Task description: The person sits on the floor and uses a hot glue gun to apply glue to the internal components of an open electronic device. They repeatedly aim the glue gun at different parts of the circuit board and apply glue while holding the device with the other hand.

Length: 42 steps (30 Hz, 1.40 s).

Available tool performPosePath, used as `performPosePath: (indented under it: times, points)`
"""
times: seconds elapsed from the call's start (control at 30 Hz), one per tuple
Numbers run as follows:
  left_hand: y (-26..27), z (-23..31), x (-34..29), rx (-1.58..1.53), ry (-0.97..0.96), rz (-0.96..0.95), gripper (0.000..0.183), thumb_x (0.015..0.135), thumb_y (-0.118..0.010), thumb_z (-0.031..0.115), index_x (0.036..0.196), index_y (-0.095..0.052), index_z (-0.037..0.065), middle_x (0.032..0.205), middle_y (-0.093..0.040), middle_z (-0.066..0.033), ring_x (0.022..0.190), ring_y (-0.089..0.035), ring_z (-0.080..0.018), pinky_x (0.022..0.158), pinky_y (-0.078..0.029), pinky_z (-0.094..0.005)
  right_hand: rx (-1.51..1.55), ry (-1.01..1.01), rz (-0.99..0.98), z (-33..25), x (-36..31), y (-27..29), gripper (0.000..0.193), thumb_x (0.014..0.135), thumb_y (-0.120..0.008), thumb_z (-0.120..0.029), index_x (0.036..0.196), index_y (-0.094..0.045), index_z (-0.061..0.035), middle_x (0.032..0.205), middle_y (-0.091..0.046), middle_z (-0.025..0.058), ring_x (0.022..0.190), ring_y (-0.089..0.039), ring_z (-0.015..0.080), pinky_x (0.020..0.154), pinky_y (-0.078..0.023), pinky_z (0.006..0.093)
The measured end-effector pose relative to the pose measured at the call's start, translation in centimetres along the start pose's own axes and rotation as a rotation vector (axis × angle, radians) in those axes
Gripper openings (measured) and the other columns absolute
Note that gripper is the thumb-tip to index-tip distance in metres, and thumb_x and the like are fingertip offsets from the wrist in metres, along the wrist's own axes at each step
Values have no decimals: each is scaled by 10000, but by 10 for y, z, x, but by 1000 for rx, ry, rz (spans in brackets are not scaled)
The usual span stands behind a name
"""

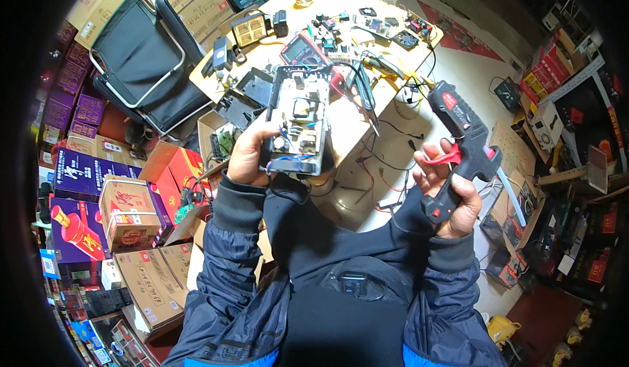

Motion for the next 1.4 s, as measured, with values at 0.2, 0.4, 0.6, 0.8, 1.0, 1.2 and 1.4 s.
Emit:
performPosePath:
  times: [0.2, 0.4, 0.6, 0.8, 1.0, 1.2, 1.4]
  points:
    - [43, 29, 26, 163, 91, 21, 453, 946, -602, 106, 1385, -582, -1, 1212, -720, -116, 1024, -737, -193, 904, -617, -340, 81, -85, -9, 25, 0, 0, 738, 892, -580, -158, 1590, -396, -8, 1522, -541, 266, 1380, -562, 410, 1144, -469, 522]
    - [56, 32, 49, 305, 212, -29, 343, 941, -650, 112, 1272, -625, 23, 1068, -718, -55, 895, -718, -142, 824, -613, -303, 91, -108, -11, 29, -7, 9, 737, 893, -577, -152, 1592, -391, -10, 1493, -571, 261, 1366, -574, 416, 1146, -466, 519]
    - [77, 32, 64, 512, 227, 34, 374, 939, -709, 122, 1290, -626, 21, 1066, -697, -39, 942, -677, -109, 817, -588, -281, 45, -114, 62, 30, -12, 18, 745, 898, -611, -159, 1597, -392, -22, 1460, -608, 241, 1341, -599, 403, 1111, -495, 512]
    - [81, 43, 70, 635, 175, -21, 421, 922, -757, 122, 1315, -665, 3, 1149, -711, -34, 1012, -649, -120, 950, -517, -284, 0, -116, 79, 30, -15, 23, 739, 903, -613, -163, 1595, -395, -21, 1454, -612, 237, 1331, -608, 389, 1102, -497, 498]
    - [74, 59, 66, 842, 115, -12, 477, 943, -765, 96, 1387, -638, -26, 1208, -726, -66, 1068, -662, -126, 969, -523, -288, 30, -132, 88, 35, -14, 24, 733, 891, -603, -150, 1582, -403, -7, 1465, -591, 271, 1347, -587, 420, 1119, -489, 512]
    - [76, 59, 63, 944, 39, 1, 393, 1034, -622, 105, 1404, -634, -27, 1237, -717, -51, 1077, -650, -105, 983, -515, -271, -11, -143, 77, 39, -13, 21, 736, 905, -612, -166, 1591, -396, -15, 1454, -614, 238, 1332, -610, 383, 1102, -491, 499]
    - [74, 83, 34, 903, -121, 158, 371, 1038, -629, 139, 1372, -654, -21, 1269, -717, -74, 1139, -643, -125, 1018, -493, -285, -24, -143, 61, 40, -11, 21, 740, 900, -612, -173, 1589, -396, -11, 1458, -610, 238, 1345, -601, 385, 1110, -489, 499]
Point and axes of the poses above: each hand's wrist, its own x-axis towards the middle knuckle, its own y-axis out of the back of the hand, z = x × y, the point moved 7 cm from there along x, towards the middle knuckle
